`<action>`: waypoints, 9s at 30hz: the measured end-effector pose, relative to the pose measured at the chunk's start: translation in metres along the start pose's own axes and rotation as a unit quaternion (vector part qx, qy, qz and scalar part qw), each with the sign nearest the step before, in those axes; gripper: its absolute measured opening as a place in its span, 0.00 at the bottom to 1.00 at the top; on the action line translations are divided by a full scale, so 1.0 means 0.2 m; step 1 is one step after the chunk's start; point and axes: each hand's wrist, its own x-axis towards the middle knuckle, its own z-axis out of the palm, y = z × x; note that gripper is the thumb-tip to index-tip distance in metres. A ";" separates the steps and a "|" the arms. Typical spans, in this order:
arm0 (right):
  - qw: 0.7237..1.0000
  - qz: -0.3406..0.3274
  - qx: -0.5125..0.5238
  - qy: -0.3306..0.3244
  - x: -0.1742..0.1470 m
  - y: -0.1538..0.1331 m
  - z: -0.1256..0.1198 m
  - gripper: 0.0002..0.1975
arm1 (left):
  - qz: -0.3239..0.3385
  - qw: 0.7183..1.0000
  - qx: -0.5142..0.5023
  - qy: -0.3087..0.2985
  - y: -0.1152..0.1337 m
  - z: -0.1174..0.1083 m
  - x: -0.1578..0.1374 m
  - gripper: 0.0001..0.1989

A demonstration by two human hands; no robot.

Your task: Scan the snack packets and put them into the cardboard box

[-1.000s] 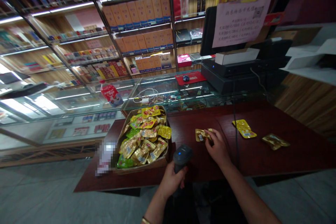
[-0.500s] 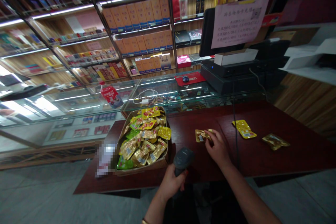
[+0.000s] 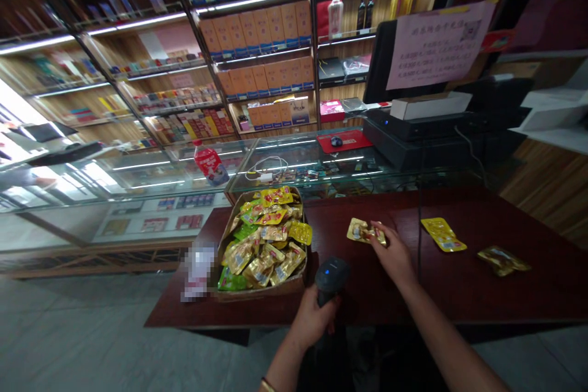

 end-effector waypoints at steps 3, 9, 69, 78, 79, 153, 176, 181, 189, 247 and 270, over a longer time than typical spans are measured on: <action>0.990 0.012 0.133 -0.053 0.04 -0.24 0.14 0.21 | 0.008 1.000 -0.011 -0.008 0.00 0.00 0.00 0.13; 0.931 0.007 0.279 -0.236 0.02 -0.70 0.57 0.21 | 0.005 1.000 -0.014 0.002 0.00 -0.01 -0.01 0.14; 0.988 0.086 0.111 -0.057 -0.06 0.15 -0.05 0.23 | -0.002 0.998 0.053 -0.043 0.03 -0.04 -0.02 0.16; 0.961 -0.071 -0.103 -0.248 -0.14 0.06 -0.01 0.26 | -0.005 0.999 0.040 -0.030 0.03 -0.03 -0.02 0.18; 0.958 -0.077 -0.112 -0.254 -0.14 0.06 -0.01 0.27 | -0.006 0.999 0.040 -0.027 0.03 -0.03 -0.02 0.18; 0.964 -0.018 0.095 -0.248 0.21 -0.78 0.78 0.17 | 0.008 1.000 0.014 -0.025 0.01 -0.02 -0.02 0.09; 0.969 -0.023 -0.245 -0.031 -0.20 0.15 -0.17 0.18 | 0.001 0.999 0.032 -0.001 0.03 -0.02 0.01 0.22; 0.921 0.068 -0.368 0.105 -0.13 0.15 -0.35 0.35 | -0.002 0.999 0.039 -0.013 0.04 -0.03 0.02 0.25; 0.852 0.204 -0.447 0.180 0.08 0.34 -0.75 0.35 | -0.013 1.000 0.025 -0.006 0.07 -0.02 0.01 0.25; 0.986 -0.109 -0.094 -0.084 -0.25 0.04 -0.01 0.23 | -0.005 0.999 0.039 0.004 0.08 0.00 -0.01 0.15; 0.894 -0.340 -0.039 -0.288 -0.04 -1.02 0.46 0.25 | 0.008 0.999 -0.024 0.032 -0.02 0.03 0.03 0.19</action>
